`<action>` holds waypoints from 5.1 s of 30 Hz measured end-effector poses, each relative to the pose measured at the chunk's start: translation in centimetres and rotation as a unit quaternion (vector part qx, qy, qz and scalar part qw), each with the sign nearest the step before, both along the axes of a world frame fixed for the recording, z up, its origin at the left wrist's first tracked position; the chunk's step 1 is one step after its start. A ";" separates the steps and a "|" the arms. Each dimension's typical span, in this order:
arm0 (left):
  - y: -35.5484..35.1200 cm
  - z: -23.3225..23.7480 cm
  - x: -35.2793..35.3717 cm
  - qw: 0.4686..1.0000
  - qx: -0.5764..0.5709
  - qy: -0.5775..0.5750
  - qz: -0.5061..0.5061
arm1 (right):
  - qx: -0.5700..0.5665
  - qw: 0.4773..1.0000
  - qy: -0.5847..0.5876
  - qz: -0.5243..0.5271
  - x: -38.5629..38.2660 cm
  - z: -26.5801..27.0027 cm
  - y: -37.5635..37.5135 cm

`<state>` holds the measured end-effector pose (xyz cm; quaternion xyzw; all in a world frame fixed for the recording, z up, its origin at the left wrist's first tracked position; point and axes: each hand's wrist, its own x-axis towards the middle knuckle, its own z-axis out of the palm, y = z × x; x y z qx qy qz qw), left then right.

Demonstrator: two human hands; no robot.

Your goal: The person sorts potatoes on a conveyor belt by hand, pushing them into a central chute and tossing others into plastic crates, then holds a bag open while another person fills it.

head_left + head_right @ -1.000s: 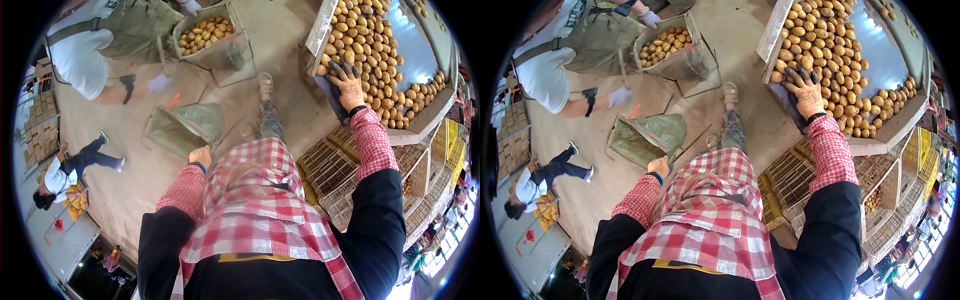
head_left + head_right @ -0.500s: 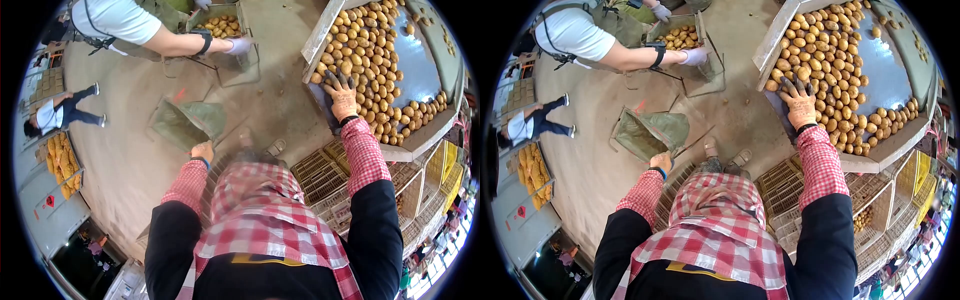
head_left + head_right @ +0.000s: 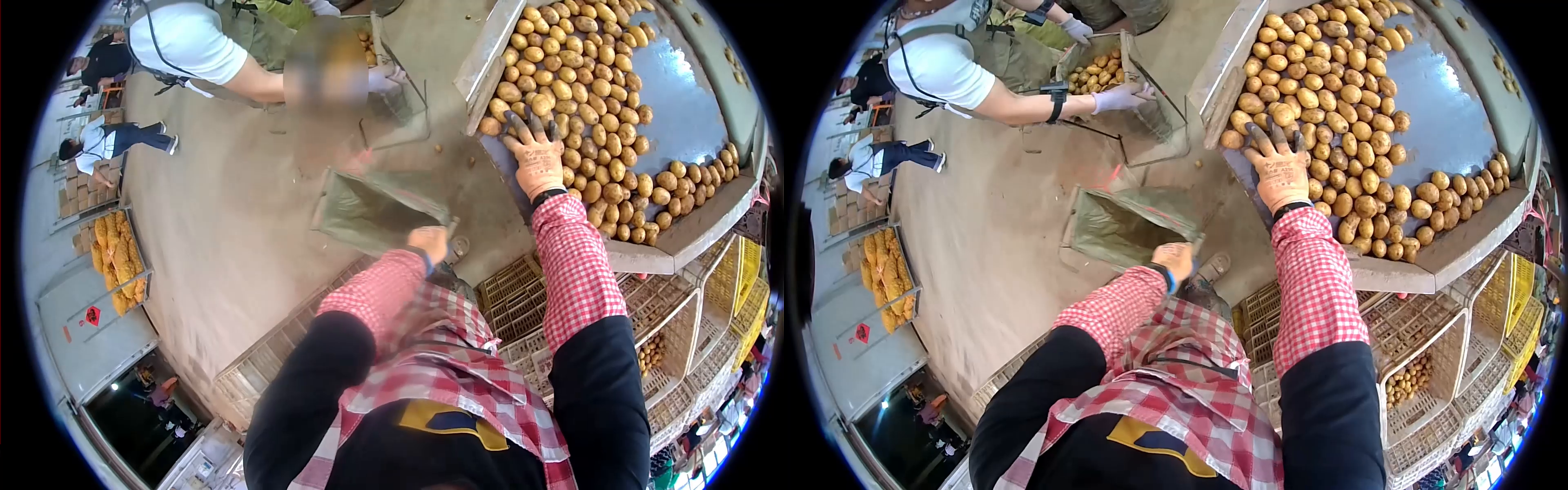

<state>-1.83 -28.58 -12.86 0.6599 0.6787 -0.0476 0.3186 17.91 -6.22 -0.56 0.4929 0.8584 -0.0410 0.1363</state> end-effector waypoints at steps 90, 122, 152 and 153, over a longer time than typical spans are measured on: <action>29.7 12.9 6.0 0.520 0.096 0.064 -0.846 | -0.216 0.573 0.295 -0.734 -3.7 -12.0 -30.0; 29.4 13.0 5.6 0.537 0.132 0.032 -0.832 | 0.326 0.631 0.470 -0.525 5.2 12.1 -10.7; 26.9 17.4 3.0 0.680 0.030 0.076 -0.729 | 0.180 0.804 0.207 -0.527 2.0 4.5 -6.5; 27.2 15.2 2.2 0.652 0.053 0.063 -0.753 | 0.126 0.806 0.202 -0.542 2.9 4.4 -5.1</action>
